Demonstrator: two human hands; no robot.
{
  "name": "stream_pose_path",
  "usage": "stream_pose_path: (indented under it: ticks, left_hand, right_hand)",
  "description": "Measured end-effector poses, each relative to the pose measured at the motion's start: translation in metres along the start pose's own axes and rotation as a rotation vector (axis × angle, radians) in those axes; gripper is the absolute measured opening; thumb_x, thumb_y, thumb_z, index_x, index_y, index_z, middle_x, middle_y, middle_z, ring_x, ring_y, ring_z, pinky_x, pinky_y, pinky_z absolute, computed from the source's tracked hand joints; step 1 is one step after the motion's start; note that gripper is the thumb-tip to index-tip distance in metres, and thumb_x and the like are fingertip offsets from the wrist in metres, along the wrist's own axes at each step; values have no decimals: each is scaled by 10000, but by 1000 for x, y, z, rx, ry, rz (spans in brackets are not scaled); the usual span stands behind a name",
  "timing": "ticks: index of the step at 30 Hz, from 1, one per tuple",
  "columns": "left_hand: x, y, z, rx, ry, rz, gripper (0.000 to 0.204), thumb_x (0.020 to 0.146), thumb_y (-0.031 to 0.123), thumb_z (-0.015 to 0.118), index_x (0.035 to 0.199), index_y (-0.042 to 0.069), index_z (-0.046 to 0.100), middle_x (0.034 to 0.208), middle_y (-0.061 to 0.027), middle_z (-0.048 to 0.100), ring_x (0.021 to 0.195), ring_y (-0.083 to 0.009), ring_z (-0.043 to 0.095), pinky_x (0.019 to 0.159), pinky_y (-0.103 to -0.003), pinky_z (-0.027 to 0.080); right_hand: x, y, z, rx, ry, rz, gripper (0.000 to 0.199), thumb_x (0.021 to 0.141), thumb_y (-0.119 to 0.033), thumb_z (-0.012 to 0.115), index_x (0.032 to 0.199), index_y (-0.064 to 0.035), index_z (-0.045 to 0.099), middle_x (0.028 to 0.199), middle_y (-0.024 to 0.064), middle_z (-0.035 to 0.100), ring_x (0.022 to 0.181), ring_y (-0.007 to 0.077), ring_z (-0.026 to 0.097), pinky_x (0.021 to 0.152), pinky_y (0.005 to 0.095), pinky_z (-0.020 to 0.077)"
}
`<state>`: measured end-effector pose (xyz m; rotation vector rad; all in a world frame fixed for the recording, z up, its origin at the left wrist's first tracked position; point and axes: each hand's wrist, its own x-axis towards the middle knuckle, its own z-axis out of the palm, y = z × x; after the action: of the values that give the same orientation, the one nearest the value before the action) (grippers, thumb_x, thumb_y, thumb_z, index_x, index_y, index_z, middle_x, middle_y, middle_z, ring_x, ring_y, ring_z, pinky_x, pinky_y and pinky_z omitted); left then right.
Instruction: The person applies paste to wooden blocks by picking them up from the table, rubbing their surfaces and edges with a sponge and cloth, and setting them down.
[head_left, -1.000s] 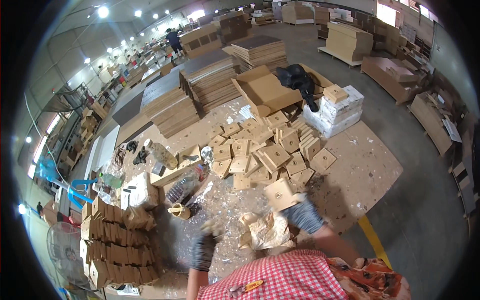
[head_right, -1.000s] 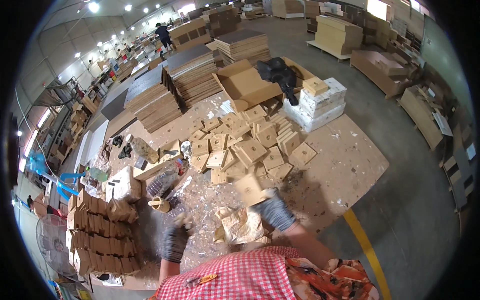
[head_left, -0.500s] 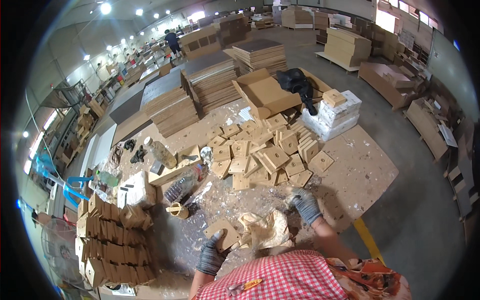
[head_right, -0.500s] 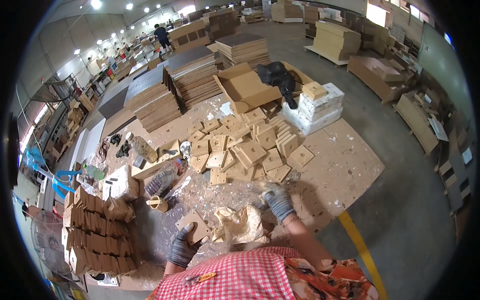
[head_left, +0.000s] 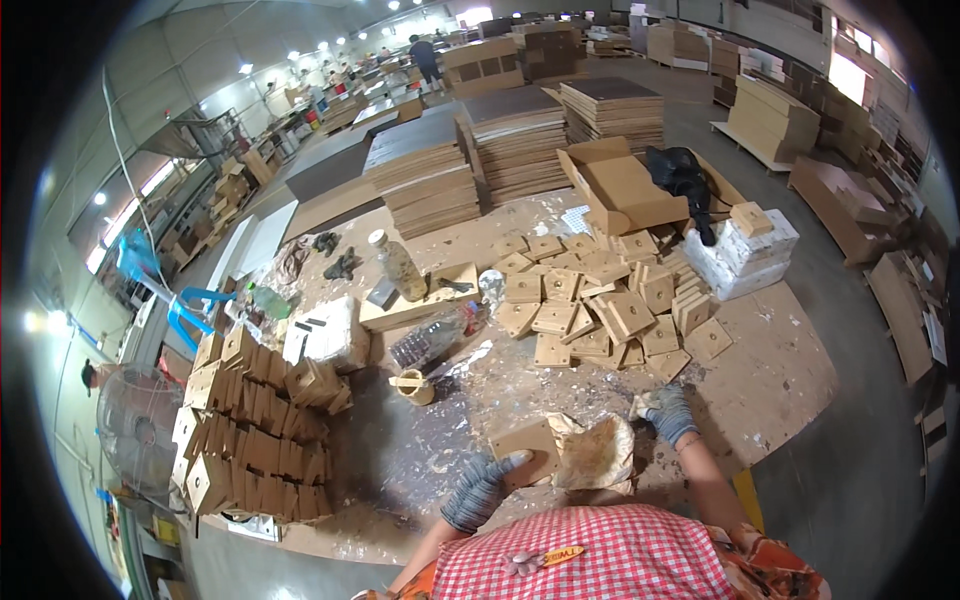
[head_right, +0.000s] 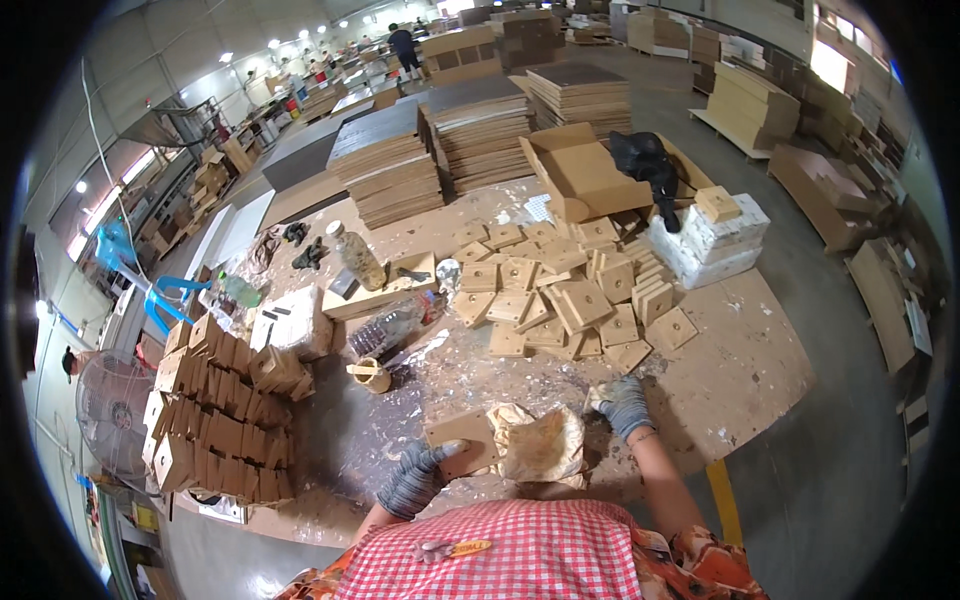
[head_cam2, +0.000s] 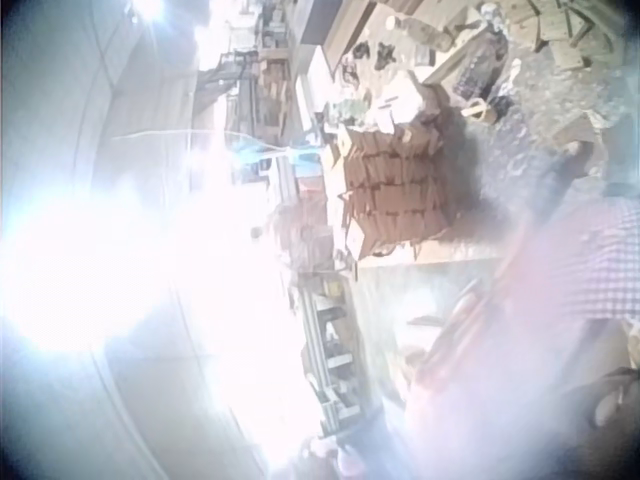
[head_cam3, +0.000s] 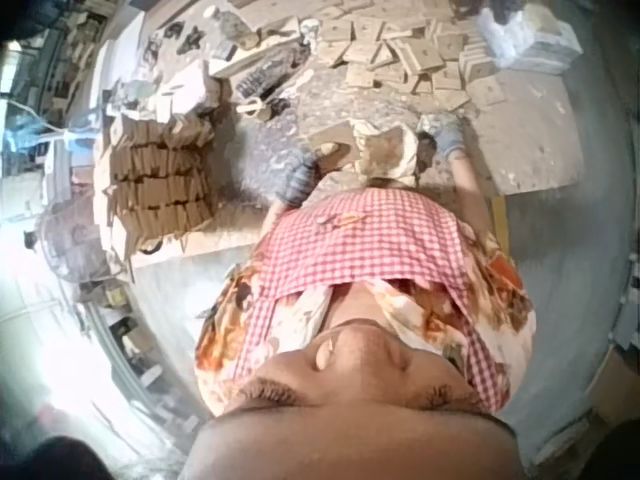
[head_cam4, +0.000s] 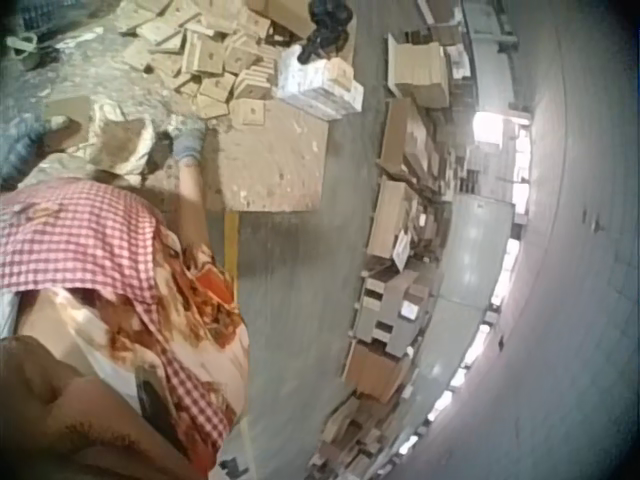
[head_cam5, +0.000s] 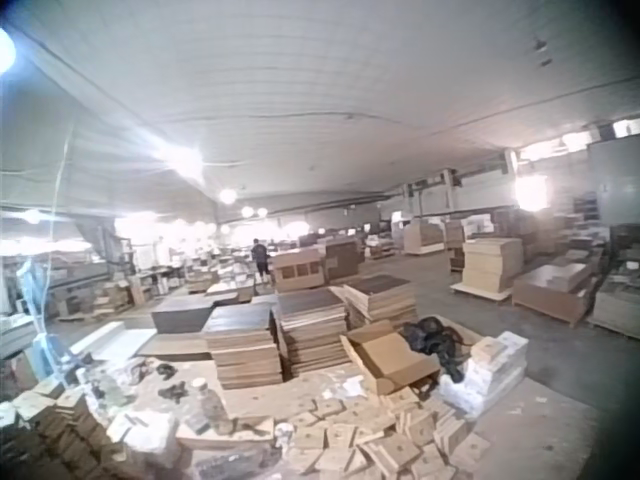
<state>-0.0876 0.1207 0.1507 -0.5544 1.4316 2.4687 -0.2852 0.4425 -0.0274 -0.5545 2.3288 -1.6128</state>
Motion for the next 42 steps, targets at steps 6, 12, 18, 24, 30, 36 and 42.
stream_pose_path:
  ticks: [6, 12, 18, 24, 30, 36, 42]
  left_hand:
    - [1, 9, 5, 215, 38, 39, 530, 832, 232, 710, 1258, -7, 502, 1105, -94, 617, 1006, -168, 597, 844, -300, 513]
    - [13, 18, 10, 462, -61, 126, 467, 873, 283, 675, 1187, -42, 559, 1018, -91, 659, 907, -138, 606, 811, -278, 489]
    - [15, 17, 20, 445, -87, 211, 454, 874, 317, 664, 1132, -49, 588, 945, -112, 668, 843, -142, 601, 761, -299, 494]
    - [6, 16, 31, 670, -19, 264, 415, 893, 315, 632, 1084, -51, 589, 793, -149, 640, 708, -174, 558, 684, -334, 476]
    - [-2, 30, 46, 797, -7, 282, 355, 886, 287, 643, 1042, -30, 607, 806, -151, 652, 724, -173, 586, 695, -330, 488]
    - [-7, 23, 42, 961, 66, 323, 364, 866, 285, 636, 1013, -45, 595, 778, -219, 637, 692, -304, 621, 656, -391, 490]
    - [3, 9, 33, 786, 51, 323, 354, 848, 243, 662, 1037, -48, 595, 809, -212, 655, 705, -273, 653, 637, -369, 510]
  right_hand:
    - [-13, -100, -14, 264, 339, 84, 241, 777, -5, 684, 1015, -13, 648, 988, 63, 655, 874, 127, 622, 745, 259, 518]
    - [-37, -177, 27, 580, -158, -104, 451, 847, -10, 658, 1273, -29, 509, 1063, 64, 646, 948, 138, 615, 832, 282, 513]
    - [-44, -192, 53, 1182, -208, 162, 381, 901, -106, 618, 1260, -48, 506, 1148, 82, 585, 1030, 166, 578, 876, 295, 503]
    - [-44, -213, 57, 787, -67, 39, 319, 924, -184, 585, 1199, -24, 568, 1081, 101, 622, 970, 189, 596, 869, 300, 483]
    - [-55, -256, 70, 334, 92, -223, 344, 790, -100, 732, 1118, -34, 654, 1110, 102, 622, 1031, 209, 589, 905, 314, 471]
    - [-58, -256, 72, -54, 122, -419, 444, 743, -147, 784, 1151, -45, 641, 1098, 106, 584, 1014, 213, 577, 883, 335, 485]
    - [-55, -254, 79, 216, 97, -264, 451, 782, -131, 753, 1191, -18, 600, 1065, 101, 604, 952, 202, 608, 831, 304, 513]
